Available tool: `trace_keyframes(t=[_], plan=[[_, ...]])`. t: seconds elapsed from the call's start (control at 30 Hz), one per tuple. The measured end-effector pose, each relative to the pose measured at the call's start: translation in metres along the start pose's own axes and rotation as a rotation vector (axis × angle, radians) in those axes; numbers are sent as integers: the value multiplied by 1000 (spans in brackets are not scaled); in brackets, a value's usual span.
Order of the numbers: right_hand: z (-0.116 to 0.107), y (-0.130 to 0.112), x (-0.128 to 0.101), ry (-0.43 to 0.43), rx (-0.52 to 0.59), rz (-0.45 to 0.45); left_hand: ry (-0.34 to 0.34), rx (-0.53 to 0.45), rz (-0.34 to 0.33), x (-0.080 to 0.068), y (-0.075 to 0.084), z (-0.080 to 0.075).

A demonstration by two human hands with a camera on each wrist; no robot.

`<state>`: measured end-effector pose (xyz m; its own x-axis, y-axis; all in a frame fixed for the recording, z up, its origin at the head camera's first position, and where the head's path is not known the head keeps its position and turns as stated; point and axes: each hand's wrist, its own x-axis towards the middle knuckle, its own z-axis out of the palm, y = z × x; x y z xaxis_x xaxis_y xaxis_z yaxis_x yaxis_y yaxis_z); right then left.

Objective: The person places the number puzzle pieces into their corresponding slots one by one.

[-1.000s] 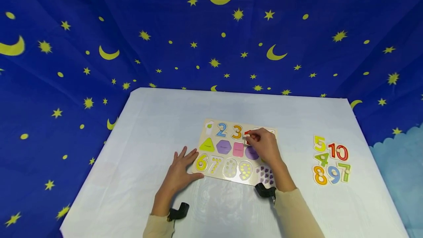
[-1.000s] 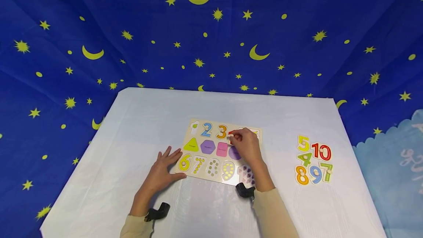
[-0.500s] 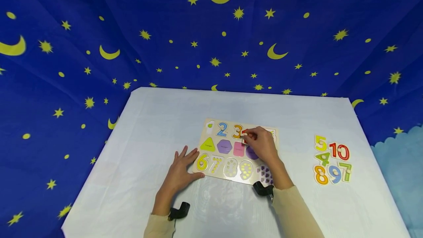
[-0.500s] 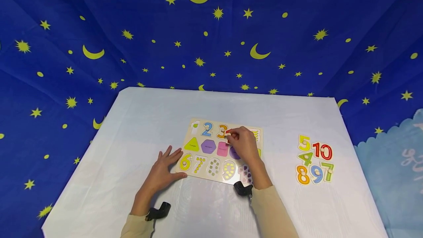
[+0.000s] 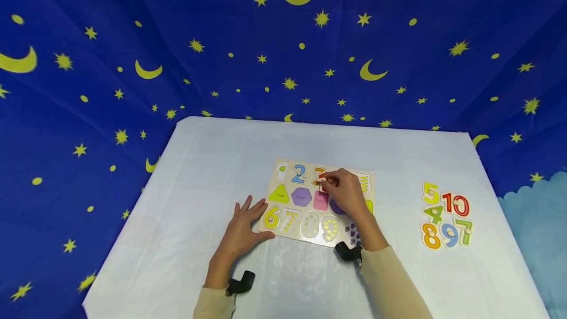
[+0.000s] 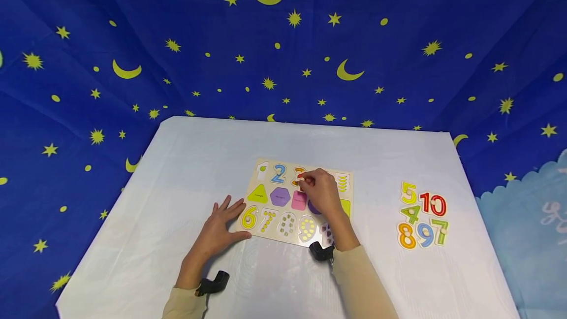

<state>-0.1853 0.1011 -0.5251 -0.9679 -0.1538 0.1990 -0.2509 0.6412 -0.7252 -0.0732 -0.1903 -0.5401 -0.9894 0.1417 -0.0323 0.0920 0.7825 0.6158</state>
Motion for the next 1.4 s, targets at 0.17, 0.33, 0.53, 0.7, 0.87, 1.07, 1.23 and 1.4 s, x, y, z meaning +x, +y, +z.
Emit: trace_keyframes(t=[0.17, 0.33, 0.53, 0.7, 0.87, 1.07, 1.23, 1.4], plan=[[2, -5, 2, -21, 5, 12, 1, -4, 0, 0, 0, 0], [3, -10, 5, -17, 10, 4, 5, -3, 9, 2, 0, 0], [6, -13, 10, -12, 18, -24, 8, -14, 6, 3, 2, 0], [11, -17, 14, -35, 28, -18, 2, -12, 25, 5, 3, 1], [16, -17, 19, -40, 38, -36, -14, -7, 32, 7, 5, 0], [26, -19, 25, -67, 20, -61, -24, -4, -6, 4, 5, 0], [32, -24, 27, -78, 15, -75, -17, 0, -12, 1, 2, 1], [36, -27, 28, -69, 29, -90, -18, -3, -18, 1, 1, 0]])
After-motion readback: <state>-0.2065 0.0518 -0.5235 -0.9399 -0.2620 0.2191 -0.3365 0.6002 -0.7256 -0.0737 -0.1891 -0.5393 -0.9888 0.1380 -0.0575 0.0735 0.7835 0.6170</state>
